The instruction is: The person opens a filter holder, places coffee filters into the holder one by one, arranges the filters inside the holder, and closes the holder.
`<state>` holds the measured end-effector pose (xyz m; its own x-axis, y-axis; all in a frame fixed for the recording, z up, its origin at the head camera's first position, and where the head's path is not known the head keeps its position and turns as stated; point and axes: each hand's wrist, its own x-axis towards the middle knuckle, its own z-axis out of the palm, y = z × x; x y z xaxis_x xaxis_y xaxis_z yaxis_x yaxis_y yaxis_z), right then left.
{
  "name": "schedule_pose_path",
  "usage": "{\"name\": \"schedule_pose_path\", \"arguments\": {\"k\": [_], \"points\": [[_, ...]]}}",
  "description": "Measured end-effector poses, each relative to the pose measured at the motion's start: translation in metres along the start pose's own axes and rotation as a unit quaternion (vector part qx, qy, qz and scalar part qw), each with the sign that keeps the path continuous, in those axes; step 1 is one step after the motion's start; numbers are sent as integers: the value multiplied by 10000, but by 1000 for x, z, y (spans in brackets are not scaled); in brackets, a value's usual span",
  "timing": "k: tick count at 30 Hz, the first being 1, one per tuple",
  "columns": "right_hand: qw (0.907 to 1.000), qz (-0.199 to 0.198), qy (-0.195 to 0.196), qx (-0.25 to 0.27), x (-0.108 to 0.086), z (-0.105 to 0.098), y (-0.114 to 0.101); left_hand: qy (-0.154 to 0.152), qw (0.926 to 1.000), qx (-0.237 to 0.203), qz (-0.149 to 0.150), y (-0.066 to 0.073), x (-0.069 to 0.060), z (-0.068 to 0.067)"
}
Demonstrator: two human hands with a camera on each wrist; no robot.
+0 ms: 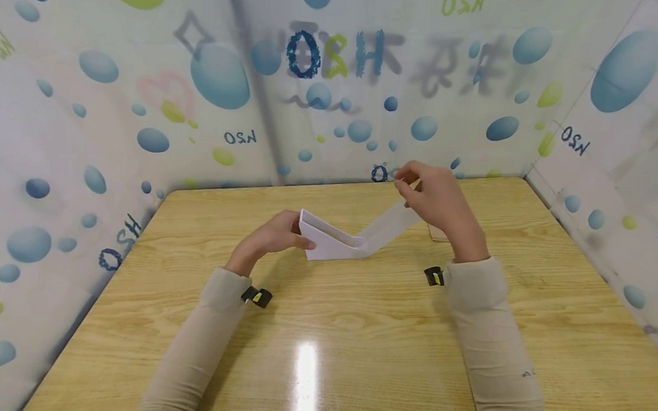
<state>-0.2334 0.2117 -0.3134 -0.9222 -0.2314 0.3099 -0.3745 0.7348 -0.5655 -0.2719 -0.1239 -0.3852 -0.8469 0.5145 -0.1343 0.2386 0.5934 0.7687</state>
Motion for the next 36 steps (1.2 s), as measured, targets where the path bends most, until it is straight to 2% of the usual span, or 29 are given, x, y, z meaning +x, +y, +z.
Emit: {"name": "schedule_pose_path", "arguments": {"k": [15,22,36], "points": [[9991,314,-28,299,3,-4,19,25,10000,-26,-6,0,0,0],[9978,405,-21,521,2,-8,21,38,10000,-69,8,2,0,2],[9965,514,281,596,0,-12,38,39,10000,-17,-17,0,1,2]]}}
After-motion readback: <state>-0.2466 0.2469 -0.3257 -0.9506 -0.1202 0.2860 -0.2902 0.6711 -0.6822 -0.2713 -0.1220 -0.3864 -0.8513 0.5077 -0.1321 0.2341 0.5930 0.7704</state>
